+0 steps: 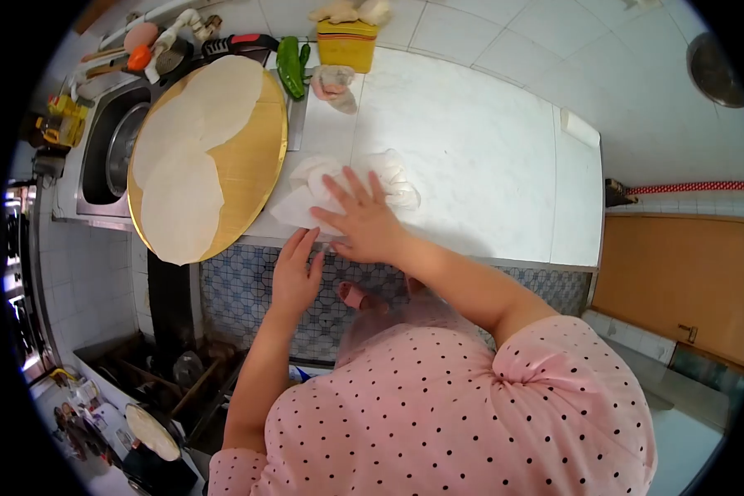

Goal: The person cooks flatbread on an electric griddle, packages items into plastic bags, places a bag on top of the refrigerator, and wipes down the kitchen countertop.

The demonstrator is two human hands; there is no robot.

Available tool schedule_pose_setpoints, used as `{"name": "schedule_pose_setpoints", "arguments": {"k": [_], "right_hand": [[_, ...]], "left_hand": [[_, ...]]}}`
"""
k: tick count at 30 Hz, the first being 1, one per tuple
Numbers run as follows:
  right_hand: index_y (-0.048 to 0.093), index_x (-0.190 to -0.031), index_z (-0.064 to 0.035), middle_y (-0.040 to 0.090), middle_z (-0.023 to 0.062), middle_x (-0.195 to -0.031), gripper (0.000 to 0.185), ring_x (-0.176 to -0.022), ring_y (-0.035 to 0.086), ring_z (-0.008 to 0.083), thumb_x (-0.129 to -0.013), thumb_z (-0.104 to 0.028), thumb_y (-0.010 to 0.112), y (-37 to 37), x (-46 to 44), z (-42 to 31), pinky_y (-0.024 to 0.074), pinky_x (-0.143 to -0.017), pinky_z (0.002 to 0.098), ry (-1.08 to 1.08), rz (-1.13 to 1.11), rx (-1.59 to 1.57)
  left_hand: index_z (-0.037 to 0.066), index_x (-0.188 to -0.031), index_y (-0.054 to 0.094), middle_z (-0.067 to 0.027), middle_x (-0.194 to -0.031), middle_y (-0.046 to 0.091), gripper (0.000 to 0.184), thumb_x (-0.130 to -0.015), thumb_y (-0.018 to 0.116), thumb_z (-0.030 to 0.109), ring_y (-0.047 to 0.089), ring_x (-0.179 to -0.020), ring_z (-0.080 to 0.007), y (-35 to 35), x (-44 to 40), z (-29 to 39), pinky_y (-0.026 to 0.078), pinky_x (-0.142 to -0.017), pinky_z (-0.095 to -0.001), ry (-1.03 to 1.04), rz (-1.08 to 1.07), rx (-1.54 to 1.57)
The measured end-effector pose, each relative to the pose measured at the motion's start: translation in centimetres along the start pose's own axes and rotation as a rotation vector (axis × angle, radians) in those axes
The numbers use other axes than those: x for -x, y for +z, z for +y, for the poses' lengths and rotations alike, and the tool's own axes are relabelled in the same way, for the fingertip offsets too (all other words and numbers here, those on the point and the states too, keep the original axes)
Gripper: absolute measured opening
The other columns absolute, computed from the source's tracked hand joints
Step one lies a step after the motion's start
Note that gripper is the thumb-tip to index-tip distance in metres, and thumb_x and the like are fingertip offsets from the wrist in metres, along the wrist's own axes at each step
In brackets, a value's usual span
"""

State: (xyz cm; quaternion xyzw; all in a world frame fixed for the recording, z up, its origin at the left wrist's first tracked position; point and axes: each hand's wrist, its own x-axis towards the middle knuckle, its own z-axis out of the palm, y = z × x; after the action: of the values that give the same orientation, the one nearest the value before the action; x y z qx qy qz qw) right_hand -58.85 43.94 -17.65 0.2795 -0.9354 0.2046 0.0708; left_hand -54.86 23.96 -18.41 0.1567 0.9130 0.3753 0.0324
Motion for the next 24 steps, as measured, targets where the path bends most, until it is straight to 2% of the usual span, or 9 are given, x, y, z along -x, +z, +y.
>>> {"name": "schedule_pose_setpoints", "arguments": {"k": [1, 4, 7, 10, 16, 17, 21, 23, 24], "right_hand": [[0.056, -0.125, -0.016, 0.027, 0.0221, -0.146, 0.053, -0.135, 0.024, 0.043, -0.073, -0.023, 0.064, 0.5, -0.2, -0.1, 0.0257, -0.106, 0.0602, -0.035, -0.026, -0.033], [0.054, -0.126, -0.0105, 0.032, 0.0216, -0.144, 0.057, -0.135, 0.025, 0.0445, -0.073, -0.025, 0.066, 3.6, -0.5, 0.3, 0.0196, -0.109, 0.0596, 0.084, -0.054, -0.102], [0.054, -0.124, -0.0074, 0.038, 0.017, -0.142, 0.053, -0.135, 0.029, 0.0414, -0.075, -0.025, 0.064, 4.6, 0.3, -0.1, 0.0212, -0.109, 0.059, -0.003, -0.023, -0.317], [0.054, -0.124, -0.008, 0.042, 0.0122, -0.14, 0.045, -0.134, 0.033, 0.0382, -0.081, -0.02, 0.057, 0.4, 1.3, 3.8, 0.0252, -0.109, 0.0548, 0.001, 0.135, -0.061], [0.05, -0.131, -0.0096, 0.039, 0.0063, -0.145, 0.043, -0.137, 0.028, 0.0355, -0.089, -0.014, 0.047, 1.5, 5.7, 12.9, 0.0204, -0.113, 0.0498, 0.083, -0.069, 0.018], [0.049, -0.132, -0.0094, 0.038, 0.0067, -0.146, 0.043, -0.137, 0.027, 0.0352, -0.09, -0.017, 0.047, 0.9, 6.9, 14.1, 0.0198, -0.113, 0.0501, 0.139, -0.068, 0.034], [0.043, -0.136, -0.0081, 0.033, 0.0115, -0.148, 0.049, -0.139, 0.023, 0.0357, -0.092, -0.028, 0.05, -5.8, 16.3, 22.8, 0.0183, -0.113, 0.0504, 0.396, -0.095, 0.218], [0.04, -0.137, -0.0046, 0.032, 0.0178, -0.147, 0.055, -0.135, 0.026, 0.041, -0.09, -0.03, 0.053, -11.0, 22.4, 26.9, 0.0202, -0.112, 0.0519, 0.724, -0.122, 0.282], [0.039, -0.138, -0.0055, 0.031, 0.0188, -0.147, 0.055, -0.137, 0.023, 0.0408, -0.094, -0.037, 0.047, -12.2, 27.0, 29.3, 0.019, -0.112, 0.052, 0.856, -0.099, 0.427]], "left_hand": [[0.006, -0.127, 0.053, -0.0206, -0.127, 0.05, 0.042, -0.086, 0.06, 0.011, 0.051, -0.114, -0.0373, 0.4, -0.5, 0.5, 0.045, -0.093, -0.0402, 0.023, 0.006, -0.036], [0.007, -0.131, 0.05, -0.0235, -0.129, 0.047, 0.044, -0.088, 0.058, 0.014, 0.05, -0.114, -0.039, 1.0, -2.7, 1.6, 0.044, -0.094, -0.0406, -0.013, 0.051, -0.09], [0.006, -0.132, 0.049, -0.0241, -0.133, 0.043, 0.043, -0.091, 0.055, 0.019, 0.049, -0.116, -0.0397, 1.6, -4.6, 2.3, 0.043, -0.095, -0.0414, -0.147, 0.042, -0.009], [0.005, -0.135, 0.045, -0.0292, -0.136, 0.038, 0.047, -0.093, 0.053, 0.024, 0.046, -0.119, -0.0432, 2.9, -6.5, 3.3, 0.041, -0.097, -0.0426, -0.196, 0.015, -0.032], [0.005, -0.144, 0.029, -0.041, -0.14, 0.021, 0.069, -0.087, 0.061, 0.029, 0.028, -0.128, -0.0568, 7.6, -8.8, 4.6, 0.031, -0.106, -0.05, -0.299, -0.08, -0.467], [0.006, -0.145, 0.027, -0.0388, -0.143, 0.016, 0.071, -0.087, 0.062, 0.028, 0.023, -0.13, -0.0561, 8.3, -8.8, 4.2, 0.027, -0.108, -0.0504, -0.325, -0.07, -0.492], [0.006, -0.144, 0.028, -0.0384, -0.143, 0.017, 0.068, -0.088, 0.059, 0.026, 0.023, -0.13, -0.0556, 9.9, -7.7, 1.5, 0.025, -0.109, -0.0522, -0.152, -0.004, -0.651], [0.006, -0.143, 0.031, -0.0365, -0.144, 0.019, 0.063, -0.09, 0.057, 0.024, 0.024, -0.13, -0.0538, 9.8, -7.6, 1.9, 0.025, -0.109, -0.0524, -0.141, -0.003, -0.647], [0.006, -0.143, 0.032, -0.0347, -0.145, 0.02, 0.059, -0.091, 0.055, 0.023, 0.025, -0.131, -0.0527, 9.7, -7.7, 2.3, 0.025, -0.109, -0.052, -0.161, -0.01, -0.643]]}}
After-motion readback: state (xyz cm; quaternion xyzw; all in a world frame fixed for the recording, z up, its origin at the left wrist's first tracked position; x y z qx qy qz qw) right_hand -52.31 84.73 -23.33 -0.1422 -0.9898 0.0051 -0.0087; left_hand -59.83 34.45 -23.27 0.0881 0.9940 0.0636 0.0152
